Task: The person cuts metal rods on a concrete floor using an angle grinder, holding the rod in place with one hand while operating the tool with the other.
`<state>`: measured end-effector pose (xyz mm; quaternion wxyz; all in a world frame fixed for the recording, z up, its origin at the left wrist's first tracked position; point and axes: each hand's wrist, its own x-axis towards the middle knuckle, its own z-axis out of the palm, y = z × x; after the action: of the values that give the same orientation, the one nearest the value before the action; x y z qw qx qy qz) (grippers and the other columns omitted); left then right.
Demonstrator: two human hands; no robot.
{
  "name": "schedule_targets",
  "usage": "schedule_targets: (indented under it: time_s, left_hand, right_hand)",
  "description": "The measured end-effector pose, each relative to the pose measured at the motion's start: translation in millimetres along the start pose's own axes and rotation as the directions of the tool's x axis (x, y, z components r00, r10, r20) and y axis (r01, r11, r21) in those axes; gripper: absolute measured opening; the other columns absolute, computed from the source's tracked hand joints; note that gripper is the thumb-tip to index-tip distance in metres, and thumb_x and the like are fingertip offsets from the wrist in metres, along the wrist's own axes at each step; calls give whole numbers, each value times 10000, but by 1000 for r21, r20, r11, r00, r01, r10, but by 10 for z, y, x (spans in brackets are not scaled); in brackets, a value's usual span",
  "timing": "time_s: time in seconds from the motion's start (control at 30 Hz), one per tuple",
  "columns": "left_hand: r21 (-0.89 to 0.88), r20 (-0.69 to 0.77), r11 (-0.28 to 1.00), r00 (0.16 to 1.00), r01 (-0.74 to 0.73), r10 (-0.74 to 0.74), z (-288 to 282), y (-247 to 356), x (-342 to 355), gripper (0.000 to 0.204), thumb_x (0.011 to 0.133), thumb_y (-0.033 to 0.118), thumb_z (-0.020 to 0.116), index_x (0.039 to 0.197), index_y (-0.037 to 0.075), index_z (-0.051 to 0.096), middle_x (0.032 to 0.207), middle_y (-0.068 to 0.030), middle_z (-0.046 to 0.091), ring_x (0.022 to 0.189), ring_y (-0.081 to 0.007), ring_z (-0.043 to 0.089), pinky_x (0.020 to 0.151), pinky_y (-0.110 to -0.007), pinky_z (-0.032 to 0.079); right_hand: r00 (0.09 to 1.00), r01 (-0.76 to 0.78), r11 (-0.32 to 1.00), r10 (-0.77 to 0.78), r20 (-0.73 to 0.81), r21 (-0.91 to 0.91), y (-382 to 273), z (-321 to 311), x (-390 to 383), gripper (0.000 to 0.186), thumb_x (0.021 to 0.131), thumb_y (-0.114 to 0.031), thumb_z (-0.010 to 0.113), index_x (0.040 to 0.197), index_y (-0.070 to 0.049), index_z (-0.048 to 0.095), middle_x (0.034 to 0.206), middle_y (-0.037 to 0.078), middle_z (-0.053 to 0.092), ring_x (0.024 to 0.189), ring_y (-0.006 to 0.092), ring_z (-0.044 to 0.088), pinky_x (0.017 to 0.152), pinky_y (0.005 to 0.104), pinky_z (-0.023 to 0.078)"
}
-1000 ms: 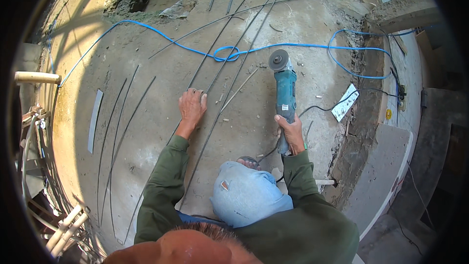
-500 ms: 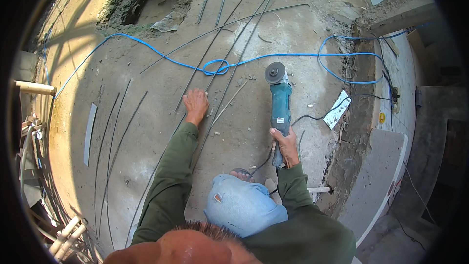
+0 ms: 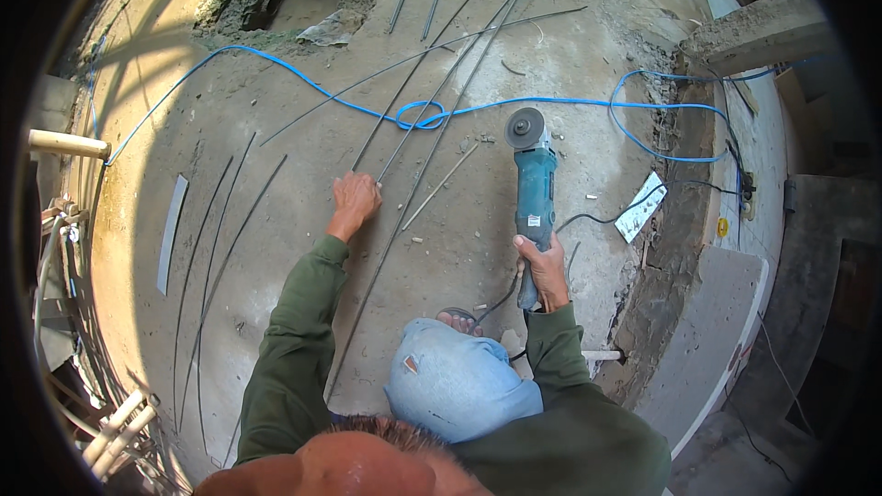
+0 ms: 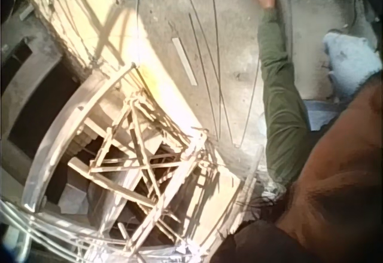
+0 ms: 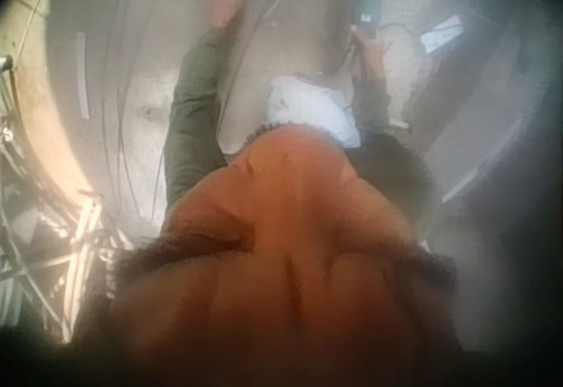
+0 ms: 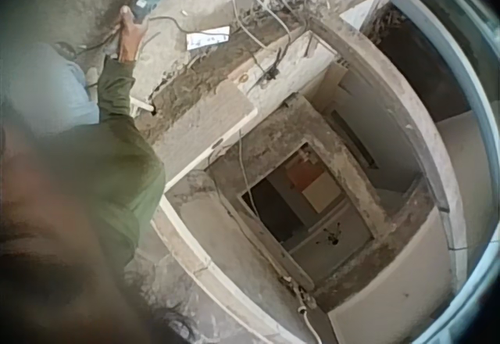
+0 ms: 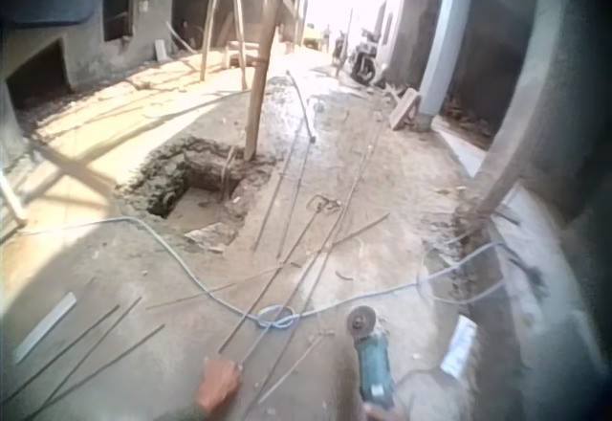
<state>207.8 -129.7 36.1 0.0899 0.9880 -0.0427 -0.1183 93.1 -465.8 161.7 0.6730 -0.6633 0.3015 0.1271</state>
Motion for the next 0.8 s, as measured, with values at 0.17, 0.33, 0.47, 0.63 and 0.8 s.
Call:
schedule_targets:
  time_s: [0.17, 0.33, 0.47, 0.63, 0.8]
  left_hand:
    - [-41, 11, 999, 1000, 5, -4, 63, -499, -760, 227, 845, 251, 620, 800, 58, 730, 902, -125, 696, 956, -339, 627, 801, -518, 442]
    - [-18, 87, 999, 995, -40, 41, -53, -851, -1510, 208, 833, 238, 627, 776, 65, 726, 856, -112, 683, 923, -327, 622, 799, -508, 439]
    - [-5, 165, 999, 986, 37, -35, 3, -1276, -2228, 200, 827, 226, 623, 766, 63, 720, 857, -101, 673, 914, -306, 609, 803, -483, 431]
    - [150, 243, 988, 967, 44, -80, -19, -1623, -2986, 170, 836, 191, 595, 764, 90, 712, 885, -70, 654, 906, -258, 583, 798, -432, 415]
    - [190, 248, 972, 951, 138, -183, 29, -1999, -3617, 157, 833, 176, 577, 776, 106, 705, 912, -48, 646, 955, -234, 568, 799, -417, 411]
  right_hand:
    - [999, 49, 998, -49, 17, -26, -46, 131, -22, 421, 791, -306, 782, 1006, -76, 501, 630, -3, 538, 442, 82, 501, 417, 231, 435]
    - [995, 95, 994, -92, 48, -59, -7, 177, -36, 403, 808, -283, 767, 1004, -51, 502, 667, 8, 546, 475, 89, 521, 441, 232, 446]
    - [994, 72, 994, -65, 91, -82, 40, 319, -59, 428, 777, -284, 801, 1034, -60, 543, 700, -4, 561, 482, 88, 525, 449, 235, 430]
    - [984, 118, 986, -100, 148, -114, 10, 514, -137, 399, 795, -291, 782, 1010, -60, 538, 677, 1, 558, 482, 95, 532, 446, 240, 435]
    - [971, 152, 976, -118, 209, -155, 30, 646, -175, 345, 842, -301, 743, 944, -54, 524, 666, 14, 540, 468, 103, 512, 429, 244, 429]
